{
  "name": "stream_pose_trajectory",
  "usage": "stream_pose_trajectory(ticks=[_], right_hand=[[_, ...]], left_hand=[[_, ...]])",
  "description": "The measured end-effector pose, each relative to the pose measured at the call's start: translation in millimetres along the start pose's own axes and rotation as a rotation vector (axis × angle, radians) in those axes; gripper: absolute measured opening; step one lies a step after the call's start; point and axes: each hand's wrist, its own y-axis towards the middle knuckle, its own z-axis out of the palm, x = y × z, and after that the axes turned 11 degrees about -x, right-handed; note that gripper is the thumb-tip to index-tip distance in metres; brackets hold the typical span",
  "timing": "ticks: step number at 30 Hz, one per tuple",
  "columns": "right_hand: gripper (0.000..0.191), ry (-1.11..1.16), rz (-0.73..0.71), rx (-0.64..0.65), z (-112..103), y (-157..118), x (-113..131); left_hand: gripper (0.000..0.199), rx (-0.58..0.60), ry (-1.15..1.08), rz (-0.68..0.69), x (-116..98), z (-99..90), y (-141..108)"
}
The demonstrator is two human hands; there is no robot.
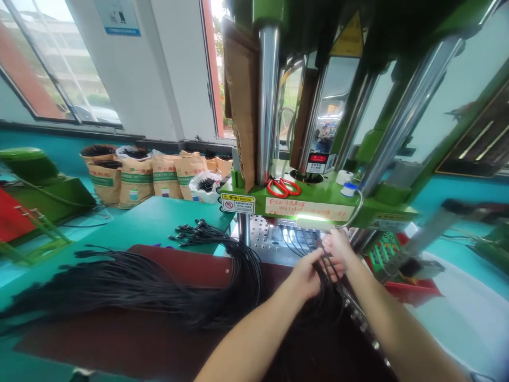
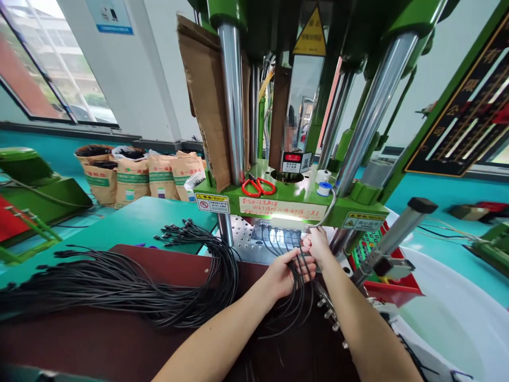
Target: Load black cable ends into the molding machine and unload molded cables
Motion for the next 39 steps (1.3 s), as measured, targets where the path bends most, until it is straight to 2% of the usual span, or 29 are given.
stream_pose_trajectory(ticks=[2, 5, 10, 14, 18, 22, 28, 30, 32, 34, 35, 37, 39], right_hand=[[0.021, 0.004, 0.012, -0.020, -3.1, -11.4, 0.1], [0.018, 0.022, -0.006, -0.028, -2.9, -31.0, 1.5], [0.014, 0.048, -0.044, -0.084, 0.8, -54.2, 1.6], [0.012, 0.057, -0.022, -0.116, -6.8, -61.5, 4.3], [0.012, 0.068, -0.013, -0.115, -16.4, -69.5, 7.9], [0.011, 0.085, -0.019, -0.116, -17.9, -77.7, 5.2], [0.012, 0.135, -0.042, -0.140, -9.6, -77.5, 3.4], [0.013, 0.137, -0.051, -0.157, -11.8, -73.3, 5.9], [0.014, 0.113, -0.050, -0.162, -20.5, -69.1, 8.2], [0.015, 0.072, -0.049, -0.159, -35.1, -66.2, 8.4], [0.015, 0.048, -0.050, -0.154, -43.8, -65.5, 7.5], [0.015, -0.003, -0.048, -0.143, -61.9, -65.2, 3.5], [0.015, -0.060, -0.038, -0.131, -78.4, -65.7, -1.9]], left_hand=[[0.021, -0.055, -0.041, -0.003, 6.4, 7.1, -13.1], [0.027, -0.059, -0.109, -0.048, 10.5, 10.5, -32.2], [0.028, -0.058, -0.126, -0.067, 24.2, -2.3, -63.4], [0.018, 0.015, -0.054, -0.095, 36.5, -20.1, -97.2], [0.015, 0.122, 0.000, -0.096, 31.9, -30.0, -124.8], [0.017, 0.153, 0.050, -0.154, 27.6, -31.4, -133.5], [0.021, 0.179, 0.165, -0.250, 57.7, -40.8, -139.5], [0.022, 0.198, 0.180, -0.230, 58.4, -44.0, -146.5], [0.023, 0.196, 0.143, -0.131, 41.0, -44.1, -156.6], [0.023, 0.148, 0.065, 0.061, 4.0, -41.4, -167.7], [0.023, 0.096, 0.018, 0.212, -20.2, -40.2, -172.3], [0.025, -0.035, -0.072, 0.658, -72.7, -40.9, -176.2], [0.025, -0.226, -0.038, 1.044, -119.7, -48.5, -170.3]])
